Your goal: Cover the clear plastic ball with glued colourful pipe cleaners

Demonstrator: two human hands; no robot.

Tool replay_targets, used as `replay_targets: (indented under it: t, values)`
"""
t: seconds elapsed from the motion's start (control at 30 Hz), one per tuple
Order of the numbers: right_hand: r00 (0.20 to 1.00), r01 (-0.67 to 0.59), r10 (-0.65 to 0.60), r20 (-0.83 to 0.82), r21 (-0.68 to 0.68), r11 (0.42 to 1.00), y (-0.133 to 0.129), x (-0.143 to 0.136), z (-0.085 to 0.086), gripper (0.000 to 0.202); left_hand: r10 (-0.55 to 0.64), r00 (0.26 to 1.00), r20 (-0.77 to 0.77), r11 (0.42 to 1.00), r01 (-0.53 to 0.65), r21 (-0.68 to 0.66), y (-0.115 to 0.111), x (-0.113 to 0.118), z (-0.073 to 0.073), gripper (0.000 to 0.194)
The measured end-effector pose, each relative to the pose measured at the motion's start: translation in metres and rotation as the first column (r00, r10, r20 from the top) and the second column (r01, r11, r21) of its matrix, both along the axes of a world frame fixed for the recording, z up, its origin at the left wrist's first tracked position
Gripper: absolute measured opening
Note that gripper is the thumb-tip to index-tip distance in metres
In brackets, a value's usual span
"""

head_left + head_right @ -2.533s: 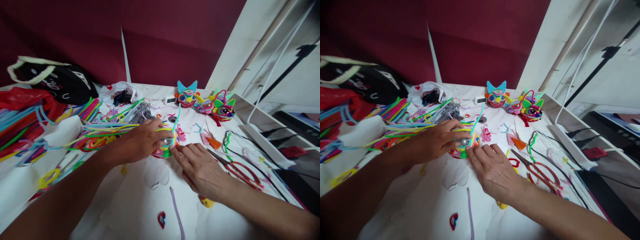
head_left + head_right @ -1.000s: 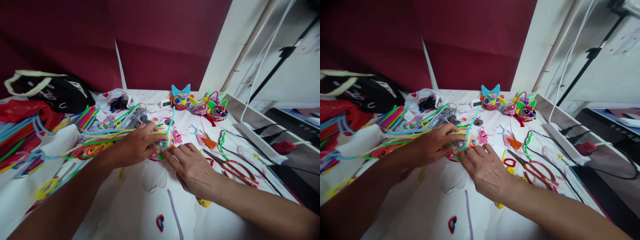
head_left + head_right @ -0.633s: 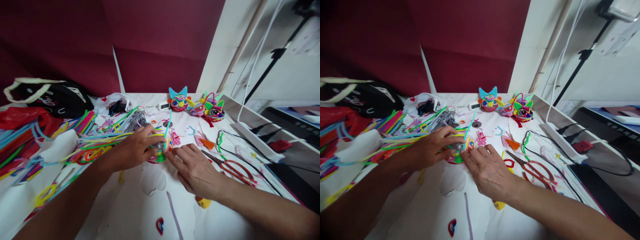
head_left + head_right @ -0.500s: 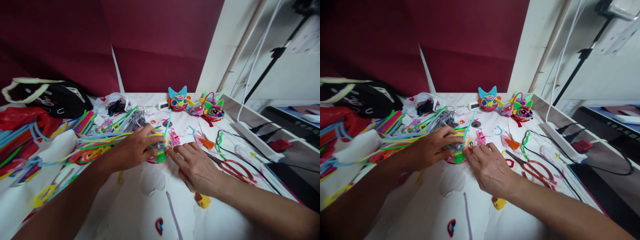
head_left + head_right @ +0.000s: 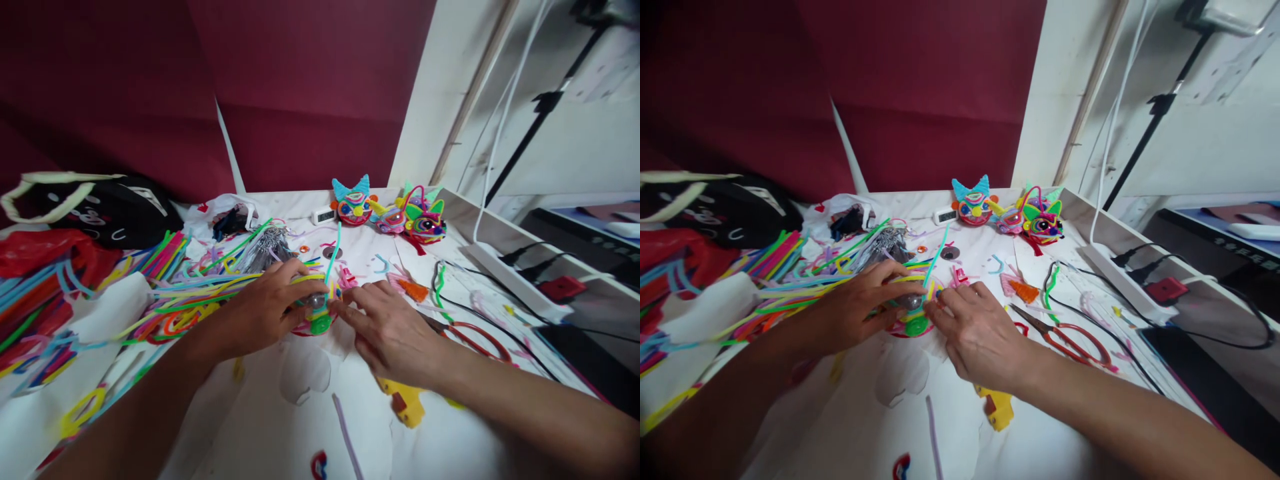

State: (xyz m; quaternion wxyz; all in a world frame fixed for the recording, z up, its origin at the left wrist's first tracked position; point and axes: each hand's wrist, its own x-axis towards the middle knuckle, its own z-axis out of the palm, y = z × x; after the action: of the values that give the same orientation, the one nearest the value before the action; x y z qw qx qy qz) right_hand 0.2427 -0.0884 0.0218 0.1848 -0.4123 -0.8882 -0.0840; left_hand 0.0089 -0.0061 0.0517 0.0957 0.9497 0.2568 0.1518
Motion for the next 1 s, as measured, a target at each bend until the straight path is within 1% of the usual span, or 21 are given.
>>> replay_targets:
  t: [0.1, 0.17, 0.23, 0.33, 0.43, 0.5, 0.6, 0.63, 0.7, 0.77, 0.83, 0.93, 1.0]
  values:
    - [0.99, 0.033, -0.026, -0.141, 0.047, 0.998, 0.013, 0.006, 0.006, 0.032, -0.007, 1.0, -0.011, 1.0, 0.007, -0.002, -0.001, 0.001, 0.002, 0.032]
    - [0.982, 0.052, -0.036, -0.187, 0.081, 0.995, 0.025, 0.009, 0.01, 0.027, -0.012, 1.0, -0.015, 1.0, 0.012, -0.012, -0.001, 0.001, 0.002, 0.031]
    - [0.974, 0.051, -0.032, -0.224, 0.08, 0.996, 0.035, 0.01, 0.011, 0.021, -0.016, 1.0, -0.009, 1.0, 0.016, -0.02, -0.001, 0.001, 0.003, 0.03]
    - [0.946, 0.045, -0.037, -0.321, 0.015, 0.999, 0.044, 0.013, 0.009, 0.008, -0.02, 1.0, 0.006, 0.999, 0.021, -0.033, -0.001, 0.001, 0.002, 0.032]
    - [0.908, 0.036, -0.082, -0.411, -0.119, 0.992, 0.042, 0.022, 0.003, 0.008, -0.014, 1.0, 0.017, 0.999, 0.015, -0.045, -0.001, 0.0, 0.002, 0.032]
    - [0.901, 0.032, -0.127, -0.415, -0.227, 0.973, 0.034, 0.032, 0.0, 0.009, -0.013, 1.0, 0.015, 0.999, 0.014, -0.05, 0.0, 0.0, 0.002, 0.032]
    - [0.931, 0.024, -0.163, -0.326, -0.393, 0.919, 0.011, 0.05, 0.001, 0.012, -0.016, 1.0, 0.008, 0.999, 0.016, -0.048, 0.001, -0.002, 0.001, 0.032]
    - [0.947, -0.003, -0.142, -0.287, -0.452, 0.892, 0.002, 0.056, 0.002, 0.015, -0.017, 1.0, 0.008, 0.999, 0.017, -0.045, 0.001, -0.002, 0.001, 0.032]
    - [0.975, -0.02, -0.105, -0.194, -0.553, 0.833, -0.017, 0.066, 0.004, 0.022, -0.017, 1.0, 0.01, 0.999, 0.017, -0.039, 0.001, -0.003, 0.001, 0.033]
    - [0.989, 0.022, -0.105, -0.102, -0.603, 0.797, -0.035, 0.075, 0.003, 0.023, -0.015, 1.0, 0.001, 0.999, 0.015, -0.043, 0.001, -0.004, 0.0, 0.034]
    - [0.994, 0.064, -0.107, -0.036, -0.605, 0.794, -0.047, 0.08, -0.002, 0.027, -0.014, 1.0, -0.017, 0.999, 0.013, -0.052, 0.003, -0.004, 0.0, 0.034]
    - [0.994, 0.091, -0.106, 0.006, -0.562, 0.822, -0.059, 0.081, -0.011, 0.039, -0.022, 0.999, -0.028, 0.998, 0.02, -0.06, 0.006, -0.005, 0.0, 0.035]
    - [0.994, 0.107, -0.109, 0.027, -0.537, 0.837, -0.062, 0.079, -0.014, 0.042, -0.035, 0.999, -0.022, 0.998, 0.034, -0.055, 0.008, -0.006, -0.001, 0.036]
